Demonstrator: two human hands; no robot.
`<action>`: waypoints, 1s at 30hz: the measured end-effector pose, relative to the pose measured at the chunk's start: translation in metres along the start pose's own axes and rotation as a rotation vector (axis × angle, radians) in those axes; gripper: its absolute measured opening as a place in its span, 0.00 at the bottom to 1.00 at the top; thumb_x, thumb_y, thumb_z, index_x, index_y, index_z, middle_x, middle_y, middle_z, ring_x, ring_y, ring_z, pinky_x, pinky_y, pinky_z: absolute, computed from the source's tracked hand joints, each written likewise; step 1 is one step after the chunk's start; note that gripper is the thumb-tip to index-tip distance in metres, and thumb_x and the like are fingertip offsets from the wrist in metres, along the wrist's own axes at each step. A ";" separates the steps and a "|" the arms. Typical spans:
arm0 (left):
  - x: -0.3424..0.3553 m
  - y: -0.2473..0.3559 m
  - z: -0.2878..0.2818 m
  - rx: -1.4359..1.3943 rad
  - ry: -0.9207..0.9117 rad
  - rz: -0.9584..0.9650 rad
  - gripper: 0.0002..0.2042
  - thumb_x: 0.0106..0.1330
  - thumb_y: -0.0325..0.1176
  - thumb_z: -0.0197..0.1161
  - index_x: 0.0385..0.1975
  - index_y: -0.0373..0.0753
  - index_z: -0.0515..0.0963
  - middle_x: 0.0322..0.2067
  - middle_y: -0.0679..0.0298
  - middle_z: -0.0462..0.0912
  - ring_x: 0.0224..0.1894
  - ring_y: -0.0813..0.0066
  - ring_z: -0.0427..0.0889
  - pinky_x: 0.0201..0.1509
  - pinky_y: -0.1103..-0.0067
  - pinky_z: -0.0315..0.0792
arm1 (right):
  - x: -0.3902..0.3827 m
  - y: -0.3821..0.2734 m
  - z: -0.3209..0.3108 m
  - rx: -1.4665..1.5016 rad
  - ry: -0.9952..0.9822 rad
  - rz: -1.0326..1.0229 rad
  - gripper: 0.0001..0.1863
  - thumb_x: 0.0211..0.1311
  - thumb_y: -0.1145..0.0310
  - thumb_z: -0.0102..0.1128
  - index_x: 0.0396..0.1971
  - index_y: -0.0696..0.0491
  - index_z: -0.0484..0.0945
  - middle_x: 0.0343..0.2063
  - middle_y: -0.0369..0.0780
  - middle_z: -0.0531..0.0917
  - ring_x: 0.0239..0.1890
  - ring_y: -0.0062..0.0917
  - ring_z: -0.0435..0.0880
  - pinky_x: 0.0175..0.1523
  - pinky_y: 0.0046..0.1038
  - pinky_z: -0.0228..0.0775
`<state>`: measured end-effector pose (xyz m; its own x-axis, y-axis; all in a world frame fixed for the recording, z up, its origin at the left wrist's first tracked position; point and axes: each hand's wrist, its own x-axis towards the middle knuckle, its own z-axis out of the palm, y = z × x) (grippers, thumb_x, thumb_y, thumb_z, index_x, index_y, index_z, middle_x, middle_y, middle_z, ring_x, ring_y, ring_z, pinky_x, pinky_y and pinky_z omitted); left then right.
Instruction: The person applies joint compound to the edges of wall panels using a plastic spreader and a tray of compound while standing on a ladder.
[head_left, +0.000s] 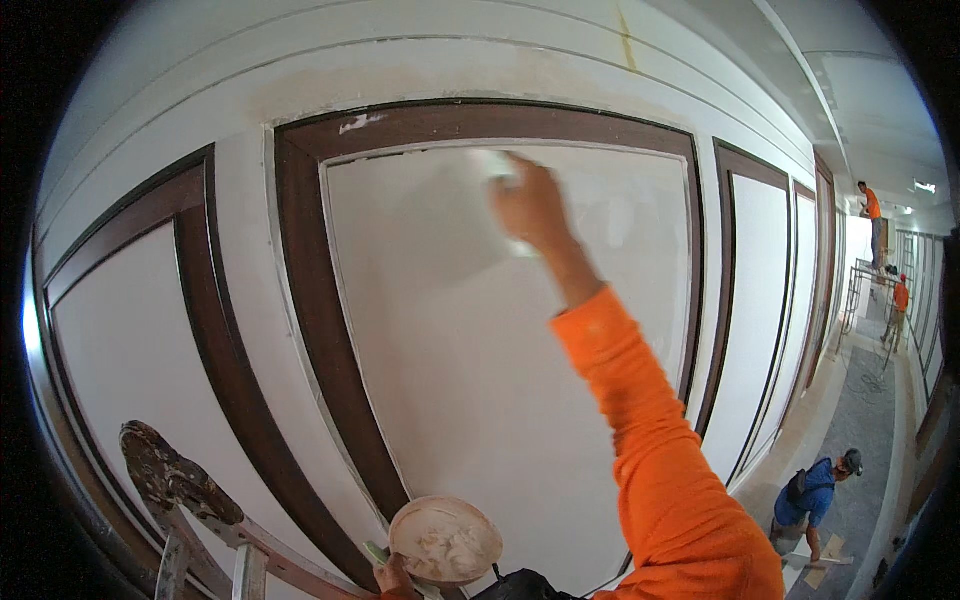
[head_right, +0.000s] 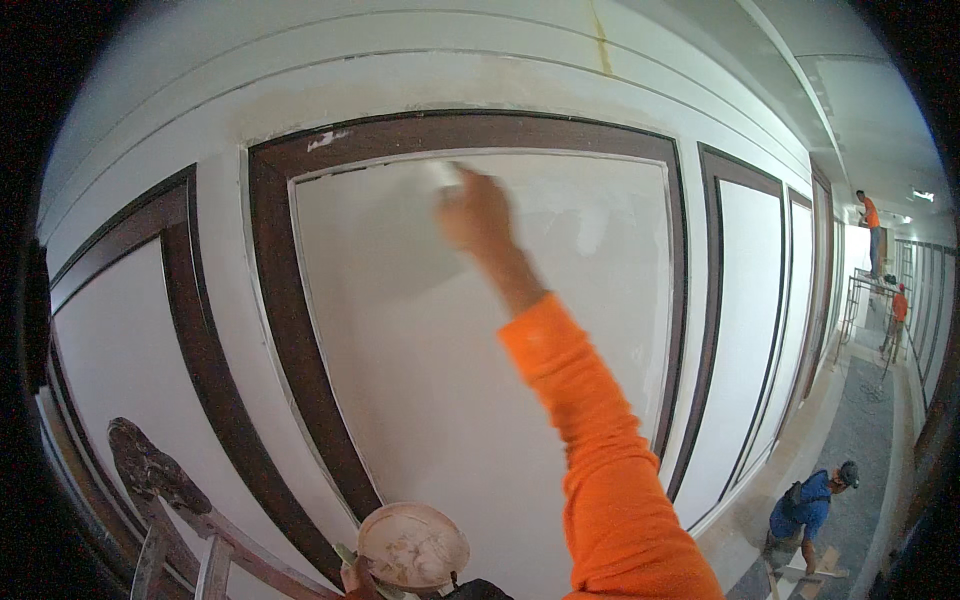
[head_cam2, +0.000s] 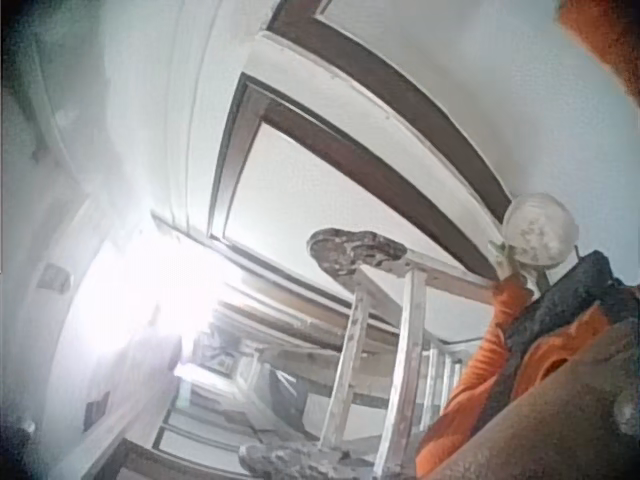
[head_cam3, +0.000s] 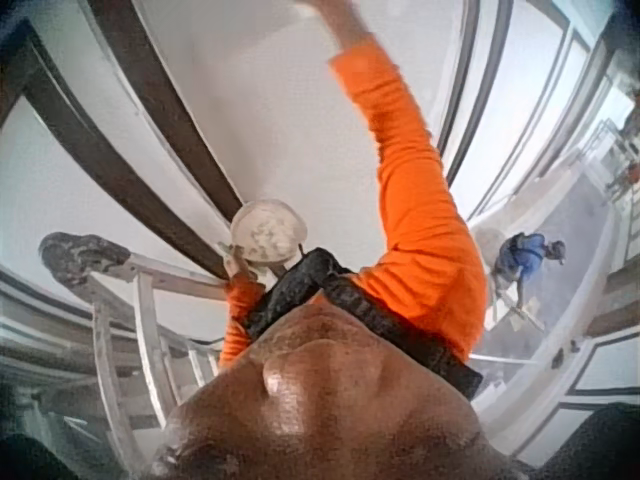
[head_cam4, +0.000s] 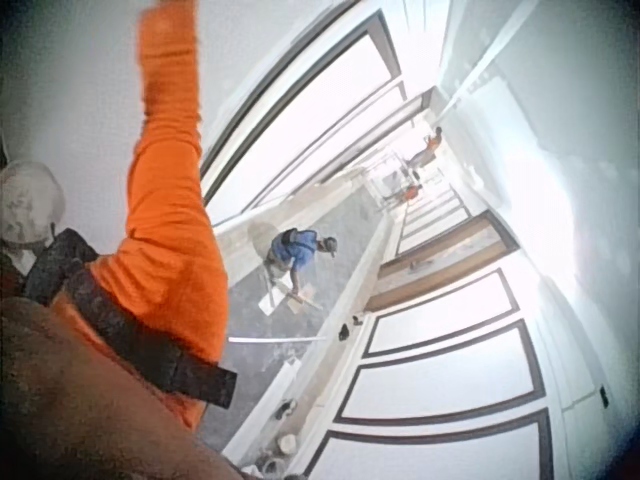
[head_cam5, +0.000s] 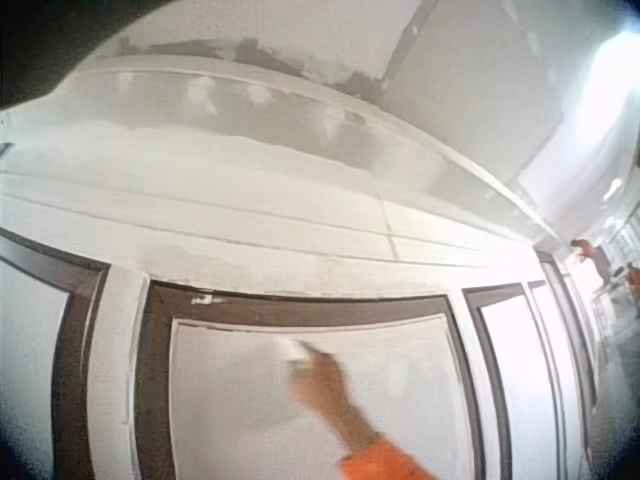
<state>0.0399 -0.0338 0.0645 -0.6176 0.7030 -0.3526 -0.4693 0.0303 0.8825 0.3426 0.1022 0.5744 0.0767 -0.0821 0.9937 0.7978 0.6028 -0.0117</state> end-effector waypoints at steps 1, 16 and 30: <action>0.000 0.000 -0.004 0.001 0.009 -0.004 0.23 0.47 0.29 0.58 0.45 0.27 0.64 0.32 0.55 0.75 0.30 0.61 0.78 0.33 0.68 0.72 | 0.006 0.027 -0.023 0.028 -0.170 0.199 0.23 0.54 0.64 0.54 0.51 0.54 0.73 0.40 0.51 0.79 0.45 0.43 0.78 0.52 0.40 0.68; -0.003 -0.004 -0.008 0.014 0.052 -0.066 0.25 0.46 0.28 0.58 0.46 0.27 0.62 0.31 0.54 0.74 0.29 0.60 0.77 0.33 0.68 0.72 | 0.026 0.090 -0.014 -0.290 -0.081 0.272 0.23 0.53 0.62 0.52 0.49 0.56 0.74 0.41 0.50 0.80 0.45 0.42 0.79 0.52 0.39 0.69; -0.010 0.001 -0.003 0.073 -0.025 -0.004 0.24 0.45 0.31 0.61 0.41 0.28 0.62 0.27 0.56 0.72 0.25 0.62 0.74 0.30 0.68 0.69 | -0.035 -0.119 -0.010 0.082 -0.064 -0.456 0.23 0.50 0.76 0.53 0.50 0.56 0.68 0.44 0.45 0.78 0.43 0.38 0.77 0.45 0.38 0.68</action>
<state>0.0439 -0.0431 0.0681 -0.5997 0.7201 -0.3490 -0.4238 0.0842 0.9018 0.2509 0.0259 0.5400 -0.3100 -0.3059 0.9002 0.6912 0.5776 0.4343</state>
